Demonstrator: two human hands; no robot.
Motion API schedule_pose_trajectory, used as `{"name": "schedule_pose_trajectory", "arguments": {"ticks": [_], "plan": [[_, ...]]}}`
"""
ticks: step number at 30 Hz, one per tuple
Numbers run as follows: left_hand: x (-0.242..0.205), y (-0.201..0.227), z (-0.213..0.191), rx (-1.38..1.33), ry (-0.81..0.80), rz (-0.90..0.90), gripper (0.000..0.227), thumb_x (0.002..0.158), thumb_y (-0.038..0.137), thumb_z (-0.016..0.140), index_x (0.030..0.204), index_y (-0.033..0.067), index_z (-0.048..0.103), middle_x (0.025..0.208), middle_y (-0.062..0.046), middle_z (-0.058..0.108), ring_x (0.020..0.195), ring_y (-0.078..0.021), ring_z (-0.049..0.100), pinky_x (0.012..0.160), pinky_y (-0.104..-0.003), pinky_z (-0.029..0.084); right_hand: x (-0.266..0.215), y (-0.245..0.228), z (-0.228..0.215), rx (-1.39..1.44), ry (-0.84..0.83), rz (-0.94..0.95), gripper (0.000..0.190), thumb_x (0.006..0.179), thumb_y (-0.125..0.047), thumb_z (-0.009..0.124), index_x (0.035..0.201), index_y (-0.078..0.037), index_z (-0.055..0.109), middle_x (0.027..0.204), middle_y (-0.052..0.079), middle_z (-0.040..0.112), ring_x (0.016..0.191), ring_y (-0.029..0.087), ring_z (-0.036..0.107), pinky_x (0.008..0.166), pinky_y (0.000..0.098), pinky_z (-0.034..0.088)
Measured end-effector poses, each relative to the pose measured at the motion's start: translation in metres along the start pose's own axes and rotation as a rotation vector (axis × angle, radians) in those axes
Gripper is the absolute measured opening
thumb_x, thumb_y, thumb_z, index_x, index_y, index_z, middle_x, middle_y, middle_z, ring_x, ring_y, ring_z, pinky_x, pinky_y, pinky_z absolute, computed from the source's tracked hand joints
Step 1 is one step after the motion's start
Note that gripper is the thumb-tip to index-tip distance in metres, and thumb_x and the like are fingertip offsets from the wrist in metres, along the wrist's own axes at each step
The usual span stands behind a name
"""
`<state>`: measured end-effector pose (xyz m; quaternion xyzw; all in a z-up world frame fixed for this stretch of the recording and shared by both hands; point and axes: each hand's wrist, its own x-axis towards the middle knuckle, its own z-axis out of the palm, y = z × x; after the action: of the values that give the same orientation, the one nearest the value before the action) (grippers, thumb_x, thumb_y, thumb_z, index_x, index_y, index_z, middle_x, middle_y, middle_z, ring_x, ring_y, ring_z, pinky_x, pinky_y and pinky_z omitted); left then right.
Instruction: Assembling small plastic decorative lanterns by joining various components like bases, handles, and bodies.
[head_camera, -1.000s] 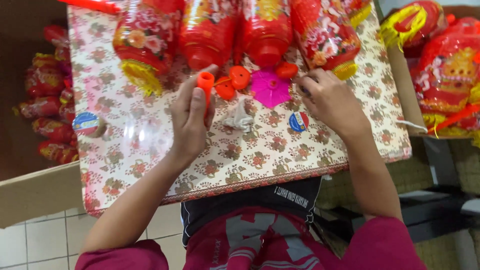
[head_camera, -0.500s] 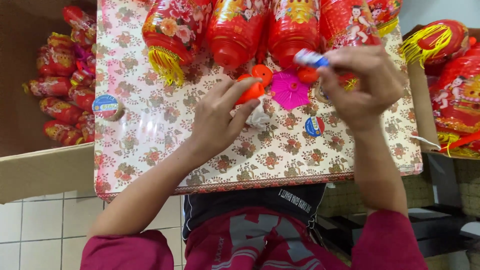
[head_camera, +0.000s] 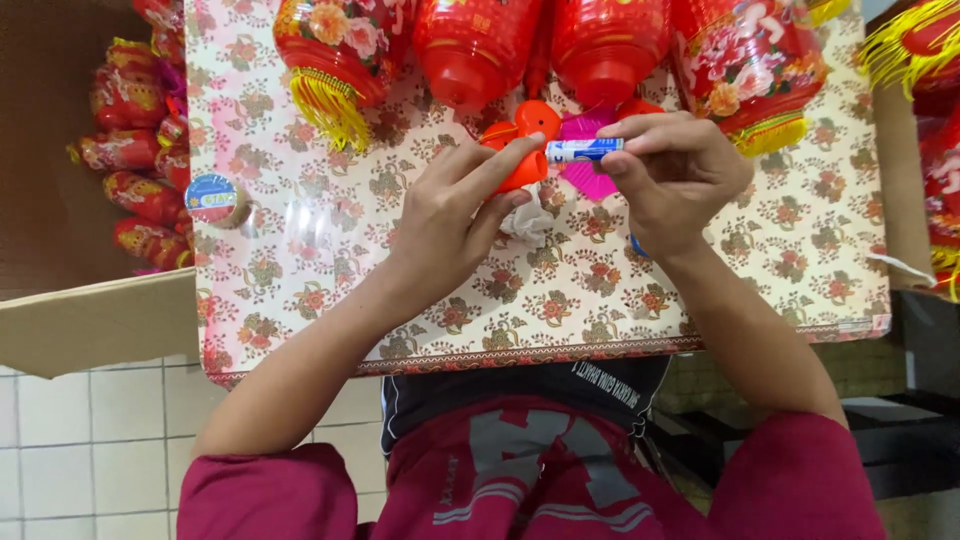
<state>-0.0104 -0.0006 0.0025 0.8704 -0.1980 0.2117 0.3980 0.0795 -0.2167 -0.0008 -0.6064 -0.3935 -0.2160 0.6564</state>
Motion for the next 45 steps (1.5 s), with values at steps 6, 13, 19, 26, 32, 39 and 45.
{"name": "schedule_pose_trajectory", "arguments": {"ticks": [6, 13, 19, 26, 32, 39, 45], "plan": [[-0.001, -0.001, -0.001, 0.022, 0.013, -0.002, 0.042, 0.112, 0.018, 0.062, 0.151, 0.0161, 0.048, 0.106, -0.010, 0.064, 0.088, -0.0227, 0.054, 0.080, -0.035, 0.044, -0.011, 0.007, 0.001, -0.089, -0.081, -0.292, 0.021, 0.090, -0.010, 0.082, 0.092, 0.000, 0.064, 0.081, 0.017, 0.071, 0.073, 0.026, 0.077, 0.055, 0.0255, 0.063], [0.000, 0.005, -0.002, 0.059, 0.019, 0.048, 0.037, 0.109, 0.017, 0.065, 0.145, 0.0154, 0.055, 0.107, -0.010, 0.064, 0.092, -0.0264, 0.052, 0.080, -0.038, 0.044, -0.014, -0.009, 0.004, -0.271, -0.033, -0.250, 0.021, 0.091, -0.012, 0.078, 0.088, 0.003, 0.063, 0.087, 0.029, 0.071, 0.074, 0.034, 0.075, 0.056, 0.0359, 0.059], [0.003, -0.004, 0.000, 0.123, -0.072, 0.149, 0.033, 0.111, 0.021, 0.058, 0.140, 0.0058, 0.057, 0.103, -0.013, 0.068, 0.082, -0.0215, 0.059, 0.069, -0.033, 0.049, -0.002, -0.004, 0.009, -0.215, -0.218, -0.264, 0.018, 0.099, -0.007, 0.073, 0.092, 0.009, 0.065, 0.089, 0.026, 0.071, 0.080, 0.036, 0.077, 0.066, 0.0375, 0.066], [0.010, 0.017, -0.015, -0.244, -0.144, -0.222, 0.031, 0.105, 0.027, 0.039, 0.111, 0.0039, 0.058, 0.081, -0.008, 0.060, 0.068, -0.0206, 0.053, 0.060, -0.037, 0.037, -0.004, -0.007, 0.005, -0.353, -0.500, -0.236, 0.039, 0.113, -0.030, 0.049, 0.134, 0.000, 0.063, 0.111, 0.022, 0.065, 0.095, 0.031, 0.064, 0.077, 0.0395, 0.059], [0.003, -0.002, -0.009, -0.716, 0.068, -0.542, 0.042, 0.101, 0.043, 0.043, 0.067, 0.0186, 0.046, 0.062, 0.006, 0.040, 0.053, -0.0067, 0.034, 0.054, -0.019, 0.038, 0.036, -0.029, -0.043, -0.575, -0.725, 0.115, 0.048, 0.108, 0.004, 0.077, 0.139, 0.001, 0.041, 0.096, 0.019, 0.072, 0.063, 0.019, 0.066, 0.041, 0.0188, 0.048], [0.009, 0.012, -0.014, -0.733, 0.232, -0.533, 0.047, 0.103, 0.046, 0.039, 0.075, 0.0105, 0.052, 0.059, -0.001, 0.046, 0.052, -0.0127, 0.041, 0.053, -0.027, 0.037, 0.052, -0.036, -0.059, -1.430, -1.134, 0.674, 0.038, 0.095, -0.028, 0.071, 0.128, -0.011, 0.061, 0.089, 0.003, 0.068, 0.066, 0.017, 0.069, 0.046, 0.0252, 0.060], [0.005, 0.001, -0.008, -0.782, 0.263, -0.564, 0.061, 0.100, 0.064, 0.036, 0.085, 0.0093, 0.060, 0.058, -0.002, 0.050, 0.049, -0.0126, 0.050, 0.048, -0.025, 0.045, 0.024, 0.001, -0.081, -1.486, -1.102, 0.569, 0.030, 0.093, -0.025, 0.070, 0.119, -0.011, 0.065, 0.085, 0.008, 0.072, 0.068, 0.029, 0.073, 0.057, 0.0422, 0.059]]}}
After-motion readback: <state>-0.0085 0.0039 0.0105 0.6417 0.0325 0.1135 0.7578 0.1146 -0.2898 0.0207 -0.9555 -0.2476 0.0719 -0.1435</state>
